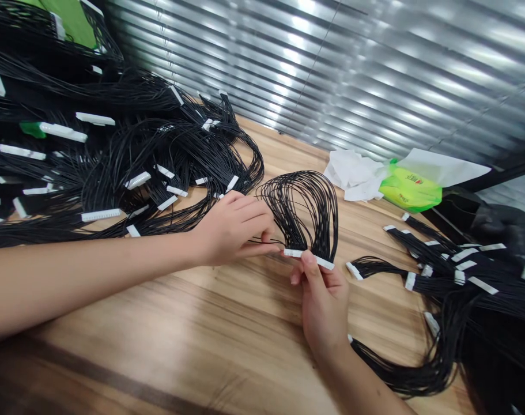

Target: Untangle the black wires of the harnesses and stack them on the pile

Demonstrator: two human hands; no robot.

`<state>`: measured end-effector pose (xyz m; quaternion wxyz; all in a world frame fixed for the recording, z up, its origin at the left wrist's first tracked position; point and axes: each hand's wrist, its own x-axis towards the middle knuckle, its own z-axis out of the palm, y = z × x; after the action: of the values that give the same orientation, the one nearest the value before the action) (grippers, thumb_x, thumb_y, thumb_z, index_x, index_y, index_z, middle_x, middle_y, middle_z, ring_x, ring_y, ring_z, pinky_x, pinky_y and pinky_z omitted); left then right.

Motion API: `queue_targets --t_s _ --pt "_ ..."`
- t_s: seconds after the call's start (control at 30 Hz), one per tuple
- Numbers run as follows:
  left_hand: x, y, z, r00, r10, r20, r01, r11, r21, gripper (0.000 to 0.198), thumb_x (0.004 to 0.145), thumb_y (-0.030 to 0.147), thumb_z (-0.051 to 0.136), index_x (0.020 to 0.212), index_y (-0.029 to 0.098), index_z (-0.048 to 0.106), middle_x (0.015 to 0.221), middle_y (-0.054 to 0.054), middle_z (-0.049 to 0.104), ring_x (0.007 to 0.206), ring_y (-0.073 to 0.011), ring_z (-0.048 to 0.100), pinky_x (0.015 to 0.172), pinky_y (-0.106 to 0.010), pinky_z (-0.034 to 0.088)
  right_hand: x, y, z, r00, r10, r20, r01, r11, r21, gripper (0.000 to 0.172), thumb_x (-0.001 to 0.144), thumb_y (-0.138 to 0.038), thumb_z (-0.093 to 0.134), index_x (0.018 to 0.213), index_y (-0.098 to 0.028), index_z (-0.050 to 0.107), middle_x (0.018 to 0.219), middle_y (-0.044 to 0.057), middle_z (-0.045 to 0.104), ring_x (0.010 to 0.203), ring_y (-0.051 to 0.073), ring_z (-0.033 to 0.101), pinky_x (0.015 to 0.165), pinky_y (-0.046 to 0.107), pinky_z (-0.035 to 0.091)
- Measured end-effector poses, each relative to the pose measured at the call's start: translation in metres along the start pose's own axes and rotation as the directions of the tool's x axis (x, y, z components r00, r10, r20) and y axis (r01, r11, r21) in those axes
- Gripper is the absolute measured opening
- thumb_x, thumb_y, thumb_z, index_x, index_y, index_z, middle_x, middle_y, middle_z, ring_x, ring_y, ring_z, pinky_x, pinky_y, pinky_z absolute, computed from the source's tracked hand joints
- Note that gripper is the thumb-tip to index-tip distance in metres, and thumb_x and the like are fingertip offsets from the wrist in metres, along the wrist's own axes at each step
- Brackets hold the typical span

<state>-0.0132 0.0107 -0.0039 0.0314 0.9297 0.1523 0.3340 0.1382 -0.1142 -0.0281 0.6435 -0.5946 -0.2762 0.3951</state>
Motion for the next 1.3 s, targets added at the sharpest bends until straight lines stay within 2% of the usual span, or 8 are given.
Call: queue_targets --t_s 0.17,0.33,0.5,0.6,0.67,0.77,0.97,1.3 --pt "-0.003 -0.002 -0.003 0.984 0.162 -0.068 -0.172 0.966 -0.192 0.031 0.084 0.038 0.061 0.064 0.020 0.046 0.062 0.005 0.059 0.062 -0.0112 0.050 0.072 -0.031 0.035 0.002 -0.001 0.000 0.999 -0.006 -0.034 0.008 0.999 0.048 0.027 0.075 -0.043 0.071 0.070 -0.017 0.063 0.056 -0.002 0.058 0.053 0.010 0.043 0.056 0.026 0.035" --pt "-0.011 0.003 -0.003 0.943 0.333 0.002 -0.301 0.857 -0.418 0.028 0.085 0.038 0.057 0.064 0.022 0.049 0.053 0.005 0.055 0.051 -0.0098 0.049 0.053 -0.028 0.033 0.002 -0.002 0.000 0.999 -0.009 -0.048 0.011 0.999 0.038 0.030 0.076 -0.044 0.070 0.066 -0.017 0.059 0.056 -0.002 0.057 0.052 0.010 0.042 0.056 0.027 0.035" --pt "-0.010 0.004 -0.001 0.988 -0.090 0.126 0.148 0.794 -0.590 0.028 0.094 0.032 0.040 0.075 0.018 0.054 0.058 0.003 0.053 0.052 -0.0075 0.048 0.051 -0.020 0.037 0.003 -0.002 0.001 0.999 -0.018 -0.044 0.019 1.000 0.024 0.029 0.076 -0.044 0.069 0.068 -0.017 0.059 0.054 -0.002 0.055 0.052 0.011 0.043 0.055 0.028 0.036" --pt "-0.006 0.004 0.003 0.909 -0.376 0.181 0.400 0.663 -0.633 0.023 0.095 0.030 0.041 0.085 0.016 0.056 0.061 0.003 0.053 0.052 -0.0055 0.049 0.049 -0.016 0.039 0.002 -0.002 0.001 0.998 -0.031 -0.050 0.032 0.999 0.017 0.030 0.074 -0.045 0.070 0.070 -0.017 0.060 0.057 -0.001 0.057 0.051 0.011 0.043 0.054 0.027 0.037" --pt "-0.005 0.004 0.006 0.881 -0.421 0.217 0.450 0.604 -0.657 0.019 0.094 0.031 0.047 0.090 0.015 0.057 0.062 0.004 0.055 0.050 -0.0048 0.052 0.046 -0.014 0.040 0.001 -0.003 0.002 0.998 -0.041 -0.045 0.042 0.999 0.004 0.030 0.074 -0.045 0.070 0.071 -0.017 0.061 0.055 -0.002 0.057 0.051 0.011 0.043 0.053 0.027 0.037" --pt "-0.008 0.004 0.008 0.915 -0.357 0.190 0.394 0.685 -0.612 0.014 0.091 0.028 0.053 0.095 0.017 0.061 0.063 0.004 0.062 0.049 -0.0040 0.056 0.046 -0.012 0.042 -0.001 -0.002 0.001 0.997 -0.068 -0.033 0.067 0.998 -0.018 0.029 0.075 -0.044 0.070 0.070 -0.017 0.062 0.052 -0.003 0.054 0.051 0.011 0.044 0.053 0.027 0.037" --pt "-0.009 0.000 0.005 0.992 -0.102 -0.076 0.079 0.964 -0.253 0.011 0.085 0.025 0.064 0.095 0.028 0.067 0.076 0.007 0.073 0.058 -0.0055 0.061 0.060 -0.018 0.044 -0.002 -0.001 0.000 0.998 -0.063 -0.002 0.063 0.997 -0.036 0.030 0.078 -0.043 0.068 0.065 -0.017 0.062 0.053 -0.003 0.055 0.052 0.011 0.045 0.055 0.026 0.036" --pt "-0.007 -0.002 0.004 0.982 0.137 -0.128 -0.138 0.990 0.001 0.024 0.091 0.019 0.050 0.102 0.032 0.067 0.074 0.009 0.071 0.056 -0.0056 0.055 0.057 -0.022 0.037 0.000 0.000 0.002 1.000 -0.022 0.000 0.022 0.999 0.029 0.026 0.074 -0.042 0.071 0.071 -0.016 0.067 0.054 -0.002 0.057 0.052 0.011 0.045 0.053 0.026 0.037"
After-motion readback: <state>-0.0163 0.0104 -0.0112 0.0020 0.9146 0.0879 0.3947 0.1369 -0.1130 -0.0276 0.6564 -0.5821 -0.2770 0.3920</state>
